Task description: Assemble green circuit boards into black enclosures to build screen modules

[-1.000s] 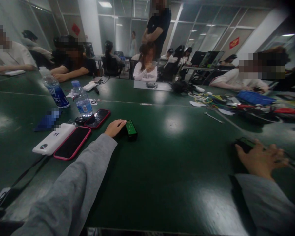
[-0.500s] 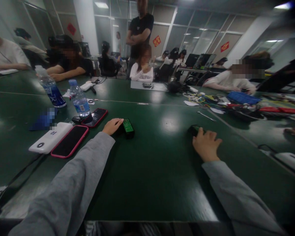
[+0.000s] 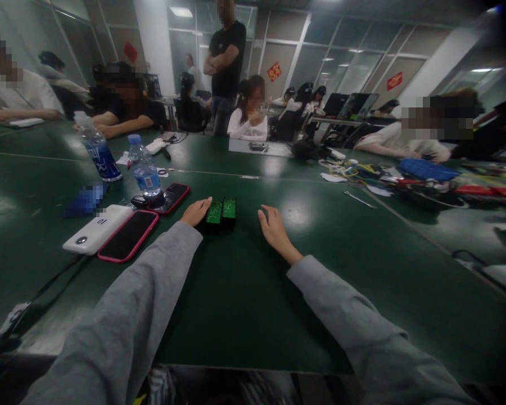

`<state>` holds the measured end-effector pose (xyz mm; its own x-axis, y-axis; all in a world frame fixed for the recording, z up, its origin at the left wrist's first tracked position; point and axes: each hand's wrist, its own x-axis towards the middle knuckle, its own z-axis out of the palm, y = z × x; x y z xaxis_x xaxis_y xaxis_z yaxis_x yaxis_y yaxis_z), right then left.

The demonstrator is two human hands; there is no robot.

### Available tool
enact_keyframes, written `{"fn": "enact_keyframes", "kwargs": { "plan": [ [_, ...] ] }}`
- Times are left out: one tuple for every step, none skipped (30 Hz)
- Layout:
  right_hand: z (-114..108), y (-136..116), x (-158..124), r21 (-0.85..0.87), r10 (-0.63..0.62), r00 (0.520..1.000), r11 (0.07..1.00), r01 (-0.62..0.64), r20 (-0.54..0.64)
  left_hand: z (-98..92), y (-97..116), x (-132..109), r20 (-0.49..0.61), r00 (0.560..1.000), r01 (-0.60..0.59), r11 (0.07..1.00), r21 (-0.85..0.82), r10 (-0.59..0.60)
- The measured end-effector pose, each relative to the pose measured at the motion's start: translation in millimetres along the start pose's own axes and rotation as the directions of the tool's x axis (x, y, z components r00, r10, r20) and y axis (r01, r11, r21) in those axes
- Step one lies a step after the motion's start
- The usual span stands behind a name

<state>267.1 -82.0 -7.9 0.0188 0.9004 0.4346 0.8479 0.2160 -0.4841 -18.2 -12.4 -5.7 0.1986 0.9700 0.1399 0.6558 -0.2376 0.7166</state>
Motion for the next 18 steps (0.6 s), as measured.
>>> {"fn": "enact_keyframes", "kwargs": {
  "plan": [
    [4,9,10,-0.036,0.065,0.998,0.997,-0.064,0.023,-1.3,-1,4,-0.005,1.0,-0.008,1.0,-0.01,0.008],
    [8,16,21,-0.088,0.114,0.992,0.99,-0.11,0.05,-2.7,-2,9,-0.016,1.0,-0.024,0.999,-0.025,0.023],
    [12,22,30,-0.152,0.146,0.986,0.979,-0.133,0.079,-3.9,-4,16,-0.019,0.999,-0.047,0.998,-0.047,0.047],
    [17,26,38,-0.22,0.162,0.981,0.966,-0.135,0.111,-4.8,-7,23,-0.032,0.998,-0.057,0.997,-0.059,0.055],
    [21,28,45,-0.281,0.168,0.976,0.952,-0.123,0.142,-5.2,-9,30,-0.06,0.997,-0.058,0.997,-0.043,0.056],
    [25,29,51,-0.33,0.17,0.971,0.938,-0.107,0.169,-5.0,-11,37,-0.103,0.993,-0.05,0.999,0.009,0.051],
    [29,29,56,-0.363,0.173,0.966,0.927,-0.094,0.191,-4.0,-13,43,-0.134,0.99,-0.034,0.996,0.085,0.045],
    [32,29,61,-0.38,0.177,0.962,0.921,-0.087,0.21,-2.2,-15,49,-0.131,0.99,-0.025,0.984,0.177,0.049],
    [35,29,66,-0.387,0.184,0.958,0.918,-0.087,0.221,0.1,-16,54,-0.108,0.992,-0.034,0.963,0.269,0.066],
    [38,30,71,-0.389,0.192,0.955,0.917,-0.092,0.227,2.9,-16,58,-0.072,0.994,-0.054,0.937,0.346,0.084],
    [40,30,76,-0.39,0.2,0.953,0.915,-0.098,0.229,5.9,-17,63,-0.037,0.995,-0.074,0.913,0.401,0.097],
    [43,31,82,-0.392,0.206,0.951,0.914,-0.103,0.231,8.9,-17,67,-0.015,0.995,-0.083,0.897,0.434,0.099],
    [45,33,88,-0.394,0.21,0.95,0.913,-0.106,0.231,11.8,-18,72,-0.001,0.996,-0.082,0.89,0.449,0.092],
    [48,35,95,-0.396,0.213,0.949,0.912,-0.108,0.231,14.3,-18,78,0.001,0.997,-0.071,0.889,0.453,0.08],
    [52,37,103,-0.398,0.216,0.948,0.911,-0.109,0.233,16.6,-19,85,-0.004,0.998,-0.055,0.891,0.45,0.063],
    [56,39,111,-0.399,0.218,0.947,0.91,-0.11,0.237,18.7,-20,92,-0.012,0.999,-0.037,0.894,0.446,0.048],
    [60,41,120,-0.4,0.219,0.945,0.91,-0.109,0.242,20.4,-21,100,-0.021,0.999,-0.022,0.896,0.443,0.035],
    [64,44,129,-0.4,0.22,0.944,0.91,-0.108,0.246,21.9,-22,109,-0.031,0.999,-0.01,0.897,0.443,0.027]
  ]
}}
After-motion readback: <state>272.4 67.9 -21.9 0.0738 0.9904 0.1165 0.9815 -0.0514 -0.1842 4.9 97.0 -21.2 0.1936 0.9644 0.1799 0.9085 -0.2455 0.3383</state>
